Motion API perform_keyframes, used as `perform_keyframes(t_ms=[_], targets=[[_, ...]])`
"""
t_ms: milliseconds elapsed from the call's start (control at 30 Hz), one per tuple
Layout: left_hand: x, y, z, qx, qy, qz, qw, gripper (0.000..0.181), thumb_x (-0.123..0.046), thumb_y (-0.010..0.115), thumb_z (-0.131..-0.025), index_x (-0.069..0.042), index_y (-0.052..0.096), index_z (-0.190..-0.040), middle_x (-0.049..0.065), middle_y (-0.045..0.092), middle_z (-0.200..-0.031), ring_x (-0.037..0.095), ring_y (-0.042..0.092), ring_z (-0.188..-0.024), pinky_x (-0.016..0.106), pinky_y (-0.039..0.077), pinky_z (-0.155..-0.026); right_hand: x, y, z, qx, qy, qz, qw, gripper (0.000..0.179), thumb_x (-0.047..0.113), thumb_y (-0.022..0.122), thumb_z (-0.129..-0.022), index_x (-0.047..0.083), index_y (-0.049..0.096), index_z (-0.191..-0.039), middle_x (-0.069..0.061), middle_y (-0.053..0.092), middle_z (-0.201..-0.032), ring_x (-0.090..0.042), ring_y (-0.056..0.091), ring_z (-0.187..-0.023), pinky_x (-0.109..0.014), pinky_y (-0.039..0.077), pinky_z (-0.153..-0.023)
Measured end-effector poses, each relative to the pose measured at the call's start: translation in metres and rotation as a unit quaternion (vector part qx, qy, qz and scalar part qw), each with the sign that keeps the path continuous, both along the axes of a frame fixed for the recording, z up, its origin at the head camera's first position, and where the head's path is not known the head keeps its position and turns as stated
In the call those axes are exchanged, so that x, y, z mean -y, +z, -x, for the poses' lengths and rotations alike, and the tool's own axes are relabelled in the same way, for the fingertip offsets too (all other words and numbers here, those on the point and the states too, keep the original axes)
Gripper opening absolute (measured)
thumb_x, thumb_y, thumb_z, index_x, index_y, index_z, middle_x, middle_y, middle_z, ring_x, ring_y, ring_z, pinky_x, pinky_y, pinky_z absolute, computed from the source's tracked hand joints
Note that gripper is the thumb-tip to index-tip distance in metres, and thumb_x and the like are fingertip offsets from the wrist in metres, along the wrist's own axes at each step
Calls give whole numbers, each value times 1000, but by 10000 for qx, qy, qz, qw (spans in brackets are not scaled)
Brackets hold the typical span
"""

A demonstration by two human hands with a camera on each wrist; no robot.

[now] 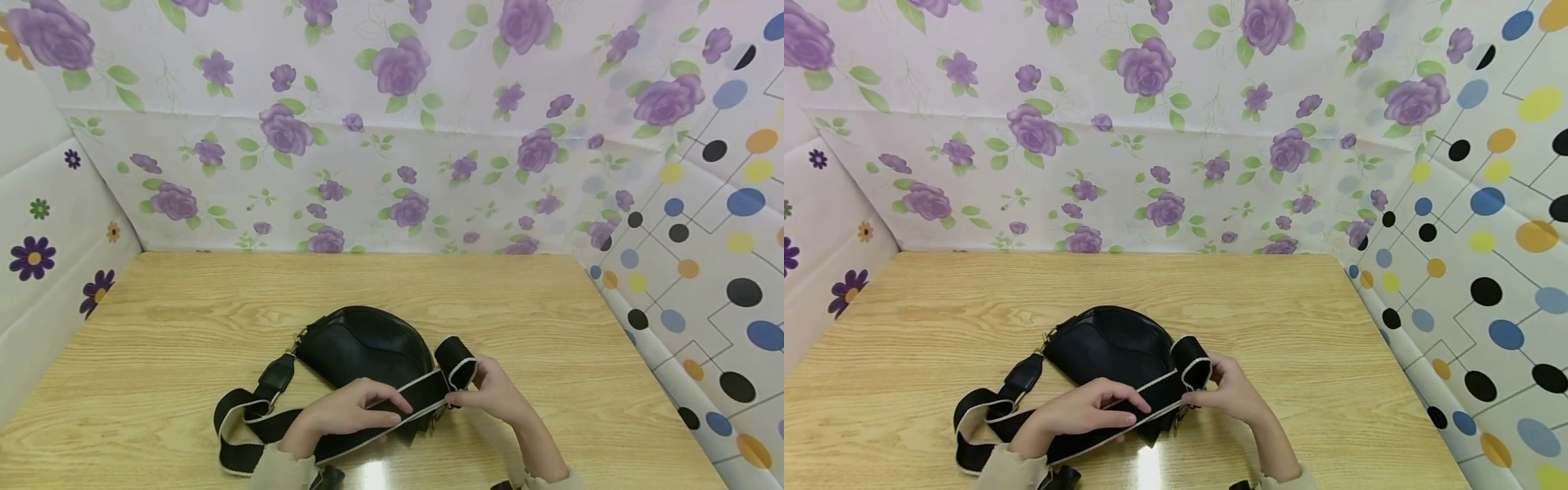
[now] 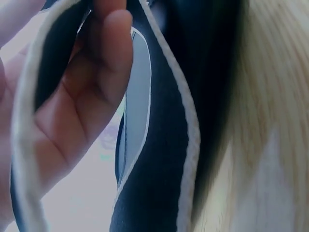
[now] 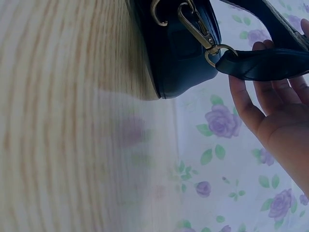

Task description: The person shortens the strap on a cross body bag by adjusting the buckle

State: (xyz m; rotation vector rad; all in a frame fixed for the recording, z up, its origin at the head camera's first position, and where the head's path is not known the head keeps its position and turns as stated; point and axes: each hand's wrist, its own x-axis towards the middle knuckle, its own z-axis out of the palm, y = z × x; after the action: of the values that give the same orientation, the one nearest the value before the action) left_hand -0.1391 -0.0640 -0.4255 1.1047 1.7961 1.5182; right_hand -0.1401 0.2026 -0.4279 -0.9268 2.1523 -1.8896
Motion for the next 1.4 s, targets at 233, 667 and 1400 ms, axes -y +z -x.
perform_keyframes(t_ms=[233,667,1400], targets=[[-1,-1,-1,-140,233,-25,9996,20,-4,55,-87,3,61,-105,9,63,-88,2,50,-66,21,44,-66,1,0,-1,-14,-30,0,10000,31,-9,68,-71,-9,58,-101,-8,63,-96,-17,57,-87,-30,45,-77],[5,2,-5,-104,289,7,9995,19,-5,56,-86,2,63,-103,7,62,-71,1,45,-54,19,43,-61,0,1,-3,-45,-21,-58,10000,30,-8,69,-70,-8,58,-98,-4,62,-95,-15,56,-86,-30,44,-76],[20,-1,-5,-111,61,-239,9996,22,-6,55,-87,6,61,-104,13,65,-92,4,51,-63,22,46,-64,0,1,-2,-56,-35,-127,9999,34,-7,71,-69,-7,59,-101,-6,62,-98,-18,57,-89,-31,44,-78]])
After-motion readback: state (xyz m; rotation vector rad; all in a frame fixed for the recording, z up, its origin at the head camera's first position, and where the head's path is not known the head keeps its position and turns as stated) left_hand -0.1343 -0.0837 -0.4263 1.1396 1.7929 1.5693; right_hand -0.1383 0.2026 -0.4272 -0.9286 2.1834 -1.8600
